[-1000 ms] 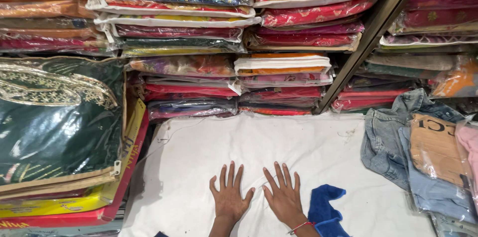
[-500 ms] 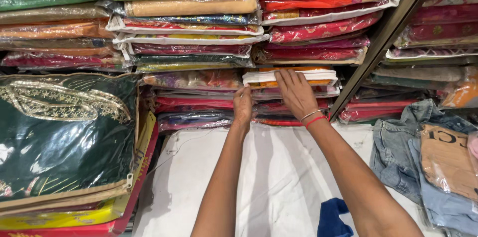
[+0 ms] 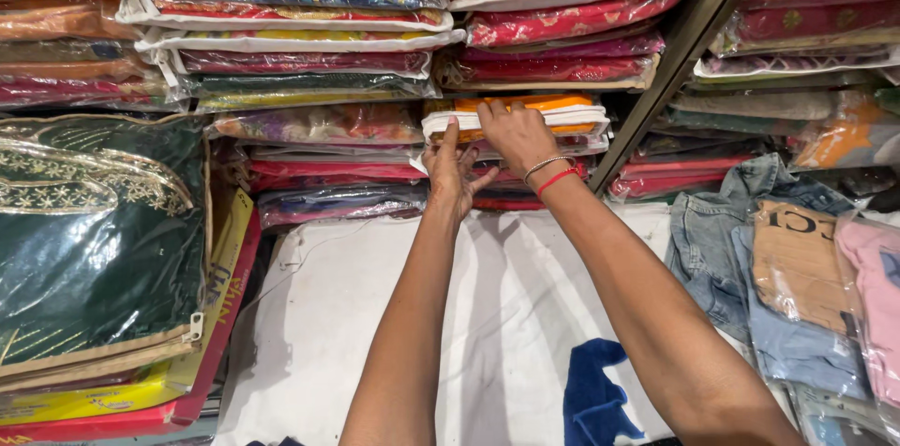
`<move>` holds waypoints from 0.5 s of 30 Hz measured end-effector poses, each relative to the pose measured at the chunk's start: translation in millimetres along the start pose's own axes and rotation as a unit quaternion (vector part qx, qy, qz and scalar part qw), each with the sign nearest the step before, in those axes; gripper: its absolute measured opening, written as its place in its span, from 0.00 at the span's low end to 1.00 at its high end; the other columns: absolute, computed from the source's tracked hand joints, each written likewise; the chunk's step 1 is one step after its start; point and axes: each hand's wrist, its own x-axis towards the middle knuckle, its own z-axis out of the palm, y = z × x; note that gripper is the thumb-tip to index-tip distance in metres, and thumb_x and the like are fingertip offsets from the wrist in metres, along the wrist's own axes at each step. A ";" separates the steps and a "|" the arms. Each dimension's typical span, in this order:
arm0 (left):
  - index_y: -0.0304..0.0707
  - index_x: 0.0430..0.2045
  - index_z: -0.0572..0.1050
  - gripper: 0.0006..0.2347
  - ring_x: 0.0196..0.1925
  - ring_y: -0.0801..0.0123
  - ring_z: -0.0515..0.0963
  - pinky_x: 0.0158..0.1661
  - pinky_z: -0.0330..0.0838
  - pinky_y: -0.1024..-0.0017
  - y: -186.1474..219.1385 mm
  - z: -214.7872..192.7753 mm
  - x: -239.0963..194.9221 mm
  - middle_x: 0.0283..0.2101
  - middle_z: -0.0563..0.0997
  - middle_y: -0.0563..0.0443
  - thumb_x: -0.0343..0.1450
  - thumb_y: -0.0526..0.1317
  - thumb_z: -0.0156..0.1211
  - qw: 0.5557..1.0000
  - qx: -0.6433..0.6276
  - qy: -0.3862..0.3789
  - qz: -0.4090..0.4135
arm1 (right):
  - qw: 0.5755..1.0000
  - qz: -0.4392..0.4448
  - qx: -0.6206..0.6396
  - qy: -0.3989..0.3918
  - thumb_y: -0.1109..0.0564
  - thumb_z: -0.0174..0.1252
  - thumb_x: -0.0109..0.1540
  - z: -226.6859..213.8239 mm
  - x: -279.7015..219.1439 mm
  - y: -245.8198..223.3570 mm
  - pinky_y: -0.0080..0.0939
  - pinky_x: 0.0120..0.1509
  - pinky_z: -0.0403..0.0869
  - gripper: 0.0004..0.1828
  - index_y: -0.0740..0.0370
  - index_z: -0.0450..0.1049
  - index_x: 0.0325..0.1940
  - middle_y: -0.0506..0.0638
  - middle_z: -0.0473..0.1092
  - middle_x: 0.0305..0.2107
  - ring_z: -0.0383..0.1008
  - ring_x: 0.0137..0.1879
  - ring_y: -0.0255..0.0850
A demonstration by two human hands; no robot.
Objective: The person sits on the floor and wipes the plastic packaging of several folded garments using a blue cloth. They handle an orange garment, a blue patterned garment, a dark blue floral garment, a pink floral garment, a white branded package, and a pink embroidered garment, wiping each one before setting it aside.
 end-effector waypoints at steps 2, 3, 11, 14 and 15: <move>0.49 0.58 0.56 0.31 0.62 0.49 0.65 0.50 0.75 0.32 0.2 -6.9 -10.8 0.62 0.63 0.37 0.65 0.56 0.65 1.000 -0.003 0.016 -0.011 | 0.999 0.011 0.028 -0.012 0.60 0.66 0.46 -5.7 -12.4 -9.4 0.49 0.37 0.78 0.26 0.65 0.68 0.47 0.58 0.74 0.36 0.79 0.40 0.54; 0.50 0.58 0.55 0.31 0.63 0.49 0.65 0.51 0.75 0.31 -1.7 -6.6 -13.6 0.62 0.64 0.37 0.65 0.56 0.65 1.000 -0.008 0.020 -0.018 | 0.999 0.017 0.036 -0.020 0.61 0.67 0.50 -8.5 -19.8 -9.4 0.50 0.37 0.77 0.23 0.65 0.68 0.46 0.58 0.74 0.35 0.79 0.39 0.54; 0.42 0.58 0.62 0.25 0.41 0.58 0.82 0.32 0.80 0.58 -35.8 -93.9 -103.2 0.47 0.77 0.43 0.68 0.44 0.66 0.989 0.026 0.130 0.065 | 0.988 0.020 0.149 -0.016 0.62 0.63 0.47 -55.1 -118.3 -124.8 0.49 0.35 0.76 0.21 0.64 0.68 0.44 0.57 0.73 0.30 0.78 0.40 0.52; 0.44 0.58 0.63 0.26 0.37 0.66 0.79 0.26 0.74 0.68 -42.2 -142.4 -146.4 0.44 0.78 0.48 0.68 0.45 0.66 0.984 0.083 0.143 0.069 | 0.978 0.029 0.208 -0.007 0.62 0.61 0.52 -70.4 -154.1 -187.0 0.48 0.37 0.75 0.16 0.59 0.67 0.43 0.55 0.72 0.28 0.76 0.38 0.50; 0.46 0.59 0.61 0.26 0.36 0.69 0.78 0.25 0.72 0.71 -44.3 -160.4 -161.7 0.43 0.78 0.50 0.67 0.45 0.66 0.980 0.104 0.157 0.062 | 0.971 0.030 0.236 -0.019 0.62 0.61 0.54 -73.0 -163.9 -208.3 0.49 0.38 0.75 0.14 0.59 0.67 0.43 0.56 0.72 0.29 0.76 0.38 0.51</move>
